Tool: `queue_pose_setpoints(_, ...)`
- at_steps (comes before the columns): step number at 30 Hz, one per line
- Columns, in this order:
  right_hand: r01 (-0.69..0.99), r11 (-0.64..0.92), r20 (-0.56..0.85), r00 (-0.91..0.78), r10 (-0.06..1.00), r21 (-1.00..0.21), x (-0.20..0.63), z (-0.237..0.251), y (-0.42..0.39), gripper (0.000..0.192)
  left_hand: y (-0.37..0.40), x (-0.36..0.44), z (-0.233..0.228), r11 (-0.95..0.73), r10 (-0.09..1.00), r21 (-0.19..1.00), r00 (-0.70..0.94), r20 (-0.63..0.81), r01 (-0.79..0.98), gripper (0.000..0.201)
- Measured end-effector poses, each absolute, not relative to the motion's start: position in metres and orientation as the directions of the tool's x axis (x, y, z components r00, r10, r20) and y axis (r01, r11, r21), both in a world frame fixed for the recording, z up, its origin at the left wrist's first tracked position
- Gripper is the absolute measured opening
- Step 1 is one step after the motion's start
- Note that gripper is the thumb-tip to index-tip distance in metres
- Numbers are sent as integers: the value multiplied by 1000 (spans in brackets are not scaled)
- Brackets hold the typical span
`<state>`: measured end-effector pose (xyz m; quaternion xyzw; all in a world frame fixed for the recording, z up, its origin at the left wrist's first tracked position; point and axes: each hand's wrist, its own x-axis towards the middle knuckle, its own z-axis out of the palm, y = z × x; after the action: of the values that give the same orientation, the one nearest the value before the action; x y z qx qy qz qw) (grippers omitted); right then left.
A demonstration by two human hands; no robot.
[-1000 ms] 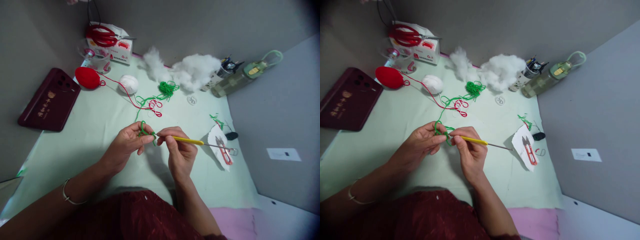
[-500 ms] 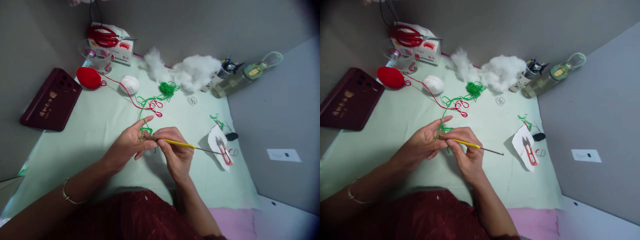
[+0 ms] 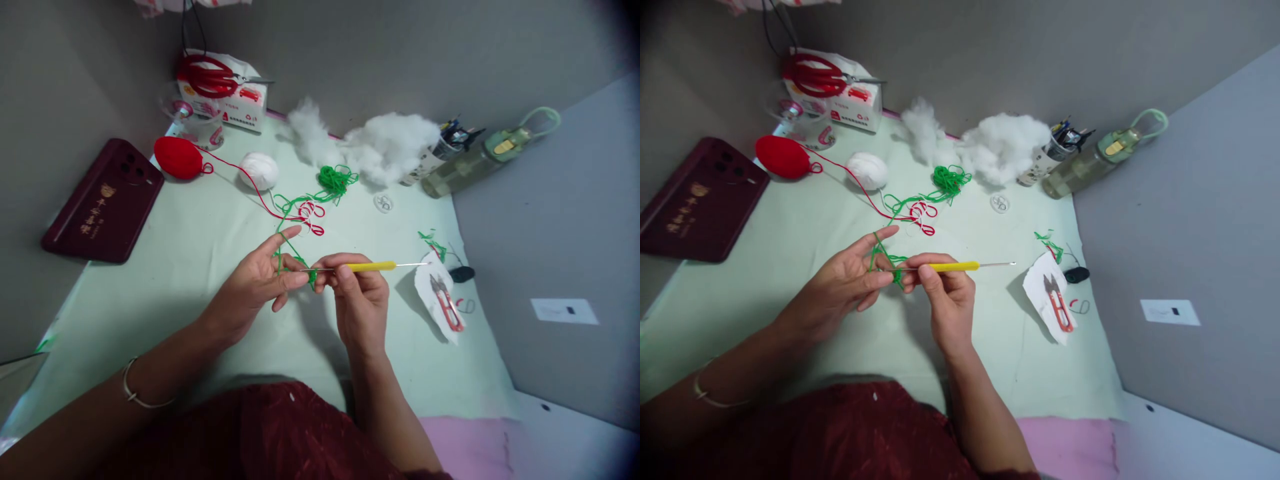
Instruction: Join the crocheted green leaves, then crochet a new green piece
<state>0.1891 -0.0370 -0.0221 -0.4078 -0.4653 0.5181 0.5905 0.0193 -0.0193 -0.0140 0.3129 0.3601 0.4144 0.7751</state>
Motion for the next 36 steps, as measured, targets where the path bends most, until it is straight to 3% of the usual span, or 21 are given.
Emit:
queue_pose_setpoints(5, -198, 155, 149, 45, 988, -968, 190, -17, -39, 15, -20, 20, -11, 453, 874, 795, 374, -309, -404, 85)
queue_pose_setpoints(11, 71, 342, 345, 44, 937, -937, 191, -12, -43, 15, -19, 20, -10, 425, 895, 815, 317, -314, -394, 81)
queue_pose_setpoints(13, 218, 447, 461, 12, 887, -867, 191, -13, -45, 19, -19, 20, -12, 403, 906, 830, 299, -301, -386, 81)
queue_pose_setpoints(16, 464, 583, 599, -132, 790, -667, 190, -16, -49, 27, -20, 21, -14, 384, 913, 841, 291, -285, -382, 84)
queue_pose_setpoints(20, 668, 611, 634, -262, 728, -425, 189, -19, -55, 37, -23, 21, -14, 482, 863, 753, 393, -318, -449, 83)
queue_pose_setpoints(22, 646, 600, 635, -224, 740, -472, 188, -19, -55, 37, -23, 21, -12, 565, 812, 677, 464, -355, -470, 80)
queue_pose_setpoints(24, 518, 556, 602, -96, 793, -650, 187, -17, -53, 32, -22, 21, -9, 609, 784, 641, 480, -394, -467, 75)
queue_pose_setpoints(27, 168, 431, 450, 96, 888, -886, 187, -14, -45, 22, -20, 20, -7, 569, 815, 681, 427, -392, -461, 66)
queue_pose_setpoints(30, -9, 354, 352, 74, 933, -935, 185, -13, -39, 16, -20, 21, -8, 504, 852, 740, 399, -340, -445, 64)
queue_pose_setpoints(33, 81, 371, 375, 40, 926, -925, 182, -15, -41, 17, -23, 24, -12, 464, 872, 778, 376, -315, -424, 65)
queue_pose_setpoints(36, 354, 491, 524, -4, 852, -796, 180, -20, -47, 24, -26, 27, -15, 443, 888, 776, 337, -312, -449, 69)
